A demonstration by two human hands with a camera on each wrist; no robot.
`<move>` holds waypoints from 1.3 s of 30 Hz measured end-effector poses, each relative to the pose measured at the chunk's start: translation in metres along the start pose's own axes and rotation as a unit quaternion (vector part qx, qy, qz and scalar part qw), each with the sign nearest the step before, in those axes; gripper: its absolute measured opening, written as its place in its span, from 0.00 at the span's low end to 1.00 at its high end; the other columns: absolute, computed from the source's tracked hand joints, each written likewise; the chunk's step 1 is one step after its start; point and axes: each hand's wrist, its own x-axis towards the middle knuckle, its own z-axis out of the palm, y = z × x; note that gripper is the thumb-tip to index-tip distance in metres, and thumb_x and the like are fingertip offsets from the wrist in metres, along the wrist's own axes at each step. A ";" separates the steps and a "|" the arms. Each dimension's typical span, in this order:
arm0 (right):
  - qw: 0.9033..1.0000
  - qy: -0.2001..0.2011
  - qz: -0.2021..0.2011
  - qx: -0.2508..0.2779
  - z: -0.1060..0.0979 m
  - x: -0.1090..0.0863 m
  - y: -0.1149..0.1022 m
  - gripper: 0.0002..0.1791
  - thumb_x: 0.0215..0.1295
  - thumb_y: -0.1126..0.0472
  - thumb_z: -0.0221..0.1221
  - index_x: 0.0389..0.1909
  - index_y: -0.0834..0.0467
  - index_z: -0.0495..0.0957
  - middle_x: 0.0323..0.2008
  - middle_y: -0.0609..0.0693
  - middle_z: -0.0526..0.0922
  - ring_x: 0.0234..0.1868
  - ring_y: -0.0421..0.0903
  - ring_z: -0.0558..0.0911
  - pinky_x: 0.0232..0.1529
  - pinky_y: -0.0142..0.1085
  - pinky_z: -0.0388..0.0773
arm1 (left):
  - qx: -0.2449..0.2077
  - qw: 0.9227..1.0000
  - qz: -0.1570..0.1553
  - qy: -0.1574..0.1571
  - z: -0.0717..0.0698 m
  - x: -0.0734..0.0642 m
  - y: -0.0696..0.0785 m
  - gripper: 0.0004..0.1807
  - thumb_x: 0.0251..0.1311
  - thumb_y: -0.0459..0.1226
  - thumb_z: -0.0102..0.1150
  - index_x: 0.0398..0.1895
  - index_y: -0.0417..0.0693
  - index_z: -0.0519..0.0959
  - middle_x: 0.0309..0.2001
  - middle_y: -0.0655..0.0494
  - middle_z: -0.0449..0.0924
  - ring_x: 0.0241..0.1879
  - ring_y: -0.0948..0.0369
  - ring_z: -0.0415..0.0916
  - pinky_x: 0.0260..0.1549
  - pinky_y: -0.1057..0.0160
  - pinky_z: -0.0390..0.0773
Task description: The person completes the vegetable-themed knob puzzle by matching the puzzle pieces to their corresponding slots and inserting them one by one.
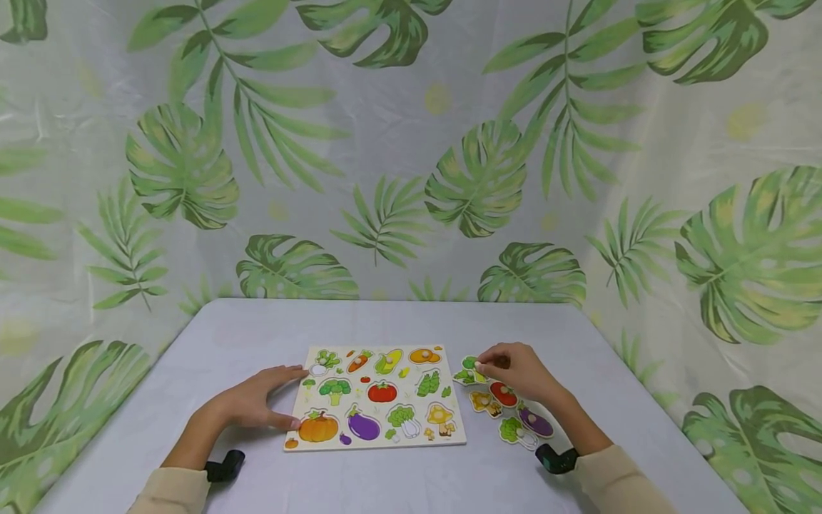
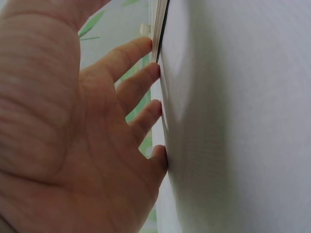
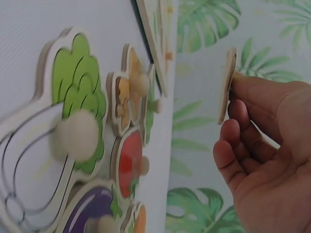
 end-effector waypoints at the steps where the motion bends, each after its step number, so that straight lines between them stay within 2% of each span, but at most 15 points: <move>1: 1.000 -0.001 -0.001 0.002 0.001 0.001 -0.003 0.10 0.68 0.52 0.68 0.44 0.52 0.88 0.35 0.44 0.86 0.35 0.43 0.80 0.35 0.30 0.82 | 0.001 1.000 0.001 0.001 0.000 0.000 -0.001 0.55 0.47 0.64 0.73 0.79 0.54 0.64 0.80 0.42 0.57 0.78 0.32 0.49 0.69 0.20 0.52; 9: 1.000 -0.007 -0.009 0.009 0.012 0.012 -0.017 0.09 0.68 0.53 0.68 0.45 0.50 0.89 0.36 0.43 0.85 0.36 0.42 0.80 0.37 0.30 0.82 | 0.001 1.000 0.003 0.003 0.001 0.003 -0.004 0.56 0.47 0.64 0.73 0.78 0.54 0.65 0.80 0.42 0.58 0.78 0.33 0.50 0.69 0.20 0.52; 20: 0.997 -0.017 -0.059 0.035 0.028 0.024 -0.040 0.09 0.69 0.52 0.67 0.45 0.52 0.88 0.36 0.44 0.85 0.34 0.42 0.79 0.35 0.32 0.79 | -0.002 1.000 0.006 0.003 0.001 0.001 -0.003 0.55 0.47 0.64 0.73 0.78 0.53 0.65 0.80 0.42 0.58 0.78 0.32 0.50 0.69 0.20 0.52; 31: 0.996 -0.026 -0.069 0.052 0.046 0.040 -0.070 0.09 0.69 0.52 0.67 0.44 0.52 0.89 0.35 0.44 0.85 0.33 0.42 0.79 0.34 0.32 0.79 | -0.003 1.000 -0.002 0.005 -0.001 0.000 -0.001 0.56 0.47 0.63 0.73 0.79 0.54 0.64 0.80 0.43 0.57 0.79 0.33 0.49 0.70 0.21 0.50; 39: 0.995 -0.034 -0.076 0.055 0.064 0.047 -0.085 0.08 0.68 0.54 0.68 0.43 0.51 0.89 0.32 0.43 0.85 0.31 0.43 0.77 0.31 0.32 0.77 | -0.011 1.000 0.004 -0.001 0.000 0.002 -0.003 0.55 0.48 0.63 0.73 0.79 0.54 0.64 0.80 0.42 0.57 0.79 0.32 0.48 0.69 0.21 0.50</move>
